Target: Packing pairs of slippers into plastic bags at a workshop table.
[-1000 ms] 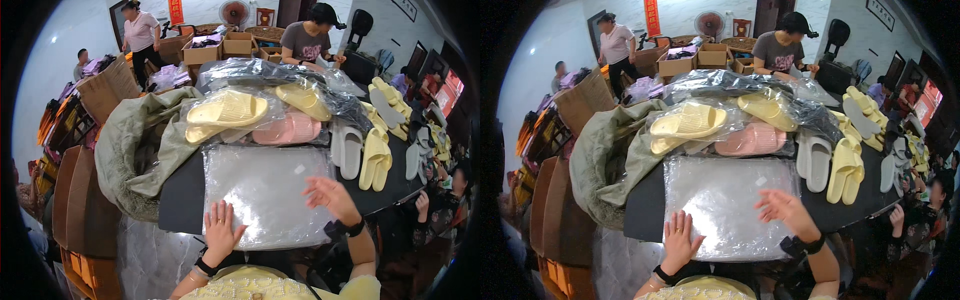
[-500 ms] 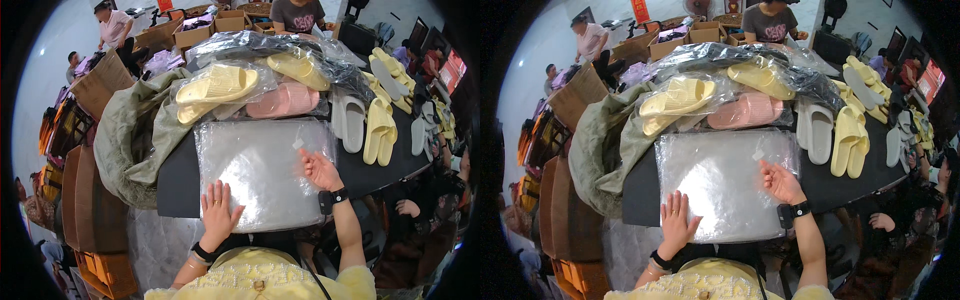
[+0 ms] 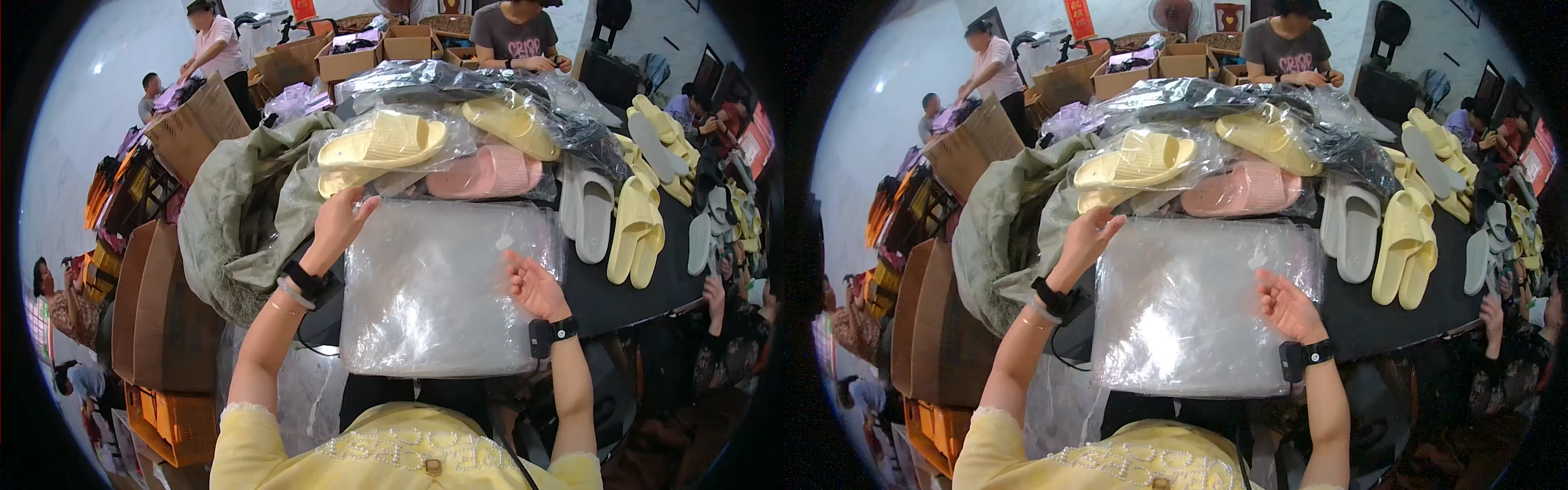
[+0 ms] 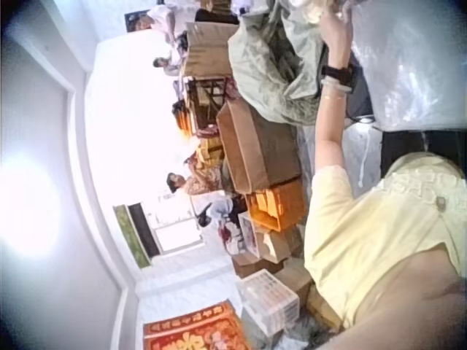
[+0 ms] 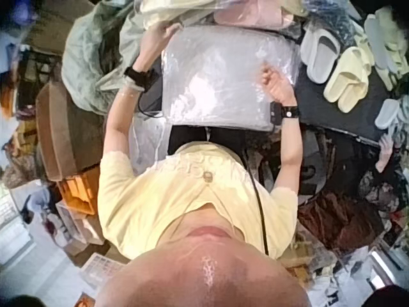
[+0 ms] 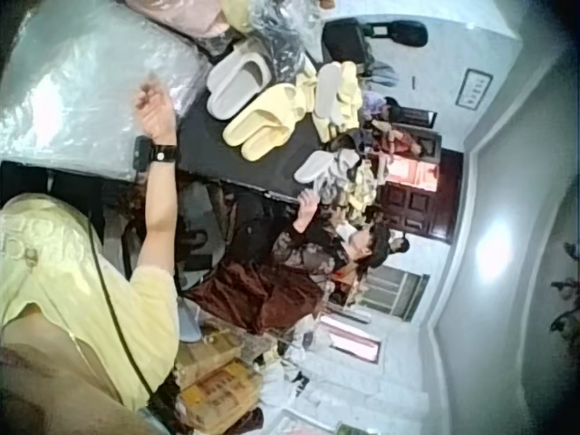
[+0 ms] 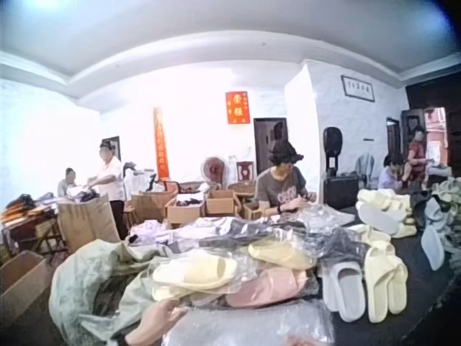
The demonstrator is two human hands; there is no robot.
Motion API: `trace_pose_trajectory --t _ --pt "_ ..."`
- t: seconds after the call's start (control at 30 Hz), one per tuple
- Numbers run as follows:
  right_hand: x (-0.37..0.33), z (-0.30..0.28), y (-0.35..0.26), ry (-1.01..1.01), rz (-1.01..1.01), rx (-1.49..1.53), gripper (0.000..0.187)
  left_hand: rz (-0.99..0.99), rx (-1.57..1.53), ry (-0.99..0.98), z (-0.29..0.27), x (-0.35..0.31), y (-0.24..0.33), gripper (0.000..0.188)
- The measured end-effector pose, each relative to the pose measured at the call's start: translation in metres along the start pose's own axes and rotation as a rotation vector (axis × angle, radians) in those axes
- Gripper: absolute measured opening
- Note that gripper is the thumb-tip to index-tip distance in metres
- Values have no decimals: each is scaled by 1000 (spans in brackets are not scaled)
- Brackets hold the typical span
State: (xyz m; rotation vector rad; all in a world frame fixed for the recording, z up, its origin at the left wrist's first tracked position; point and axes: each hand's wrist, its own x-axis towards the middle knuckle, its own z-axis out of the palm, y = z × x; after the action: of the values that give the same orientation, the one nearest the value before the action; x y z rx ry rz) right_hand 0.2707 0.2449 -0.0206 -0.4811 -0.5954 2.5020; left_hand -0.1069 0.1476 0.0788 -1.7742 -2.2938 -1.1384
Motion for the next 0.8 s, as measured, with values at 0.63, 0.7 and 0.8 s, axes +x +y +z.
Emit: trace_pose_trajectory --t 0.63,0.7,0.8 --pt "0 2 -1 -51 32 30 41 -616 -1086 -328 15 57 -15 52" --pt "1 -1 0 -61 32 35 41 -846 -1429 -547 19 69 -7 50" --pt "0 -5 0 -66 16 30 40 -790 -1510 -382 33 78 4 43"
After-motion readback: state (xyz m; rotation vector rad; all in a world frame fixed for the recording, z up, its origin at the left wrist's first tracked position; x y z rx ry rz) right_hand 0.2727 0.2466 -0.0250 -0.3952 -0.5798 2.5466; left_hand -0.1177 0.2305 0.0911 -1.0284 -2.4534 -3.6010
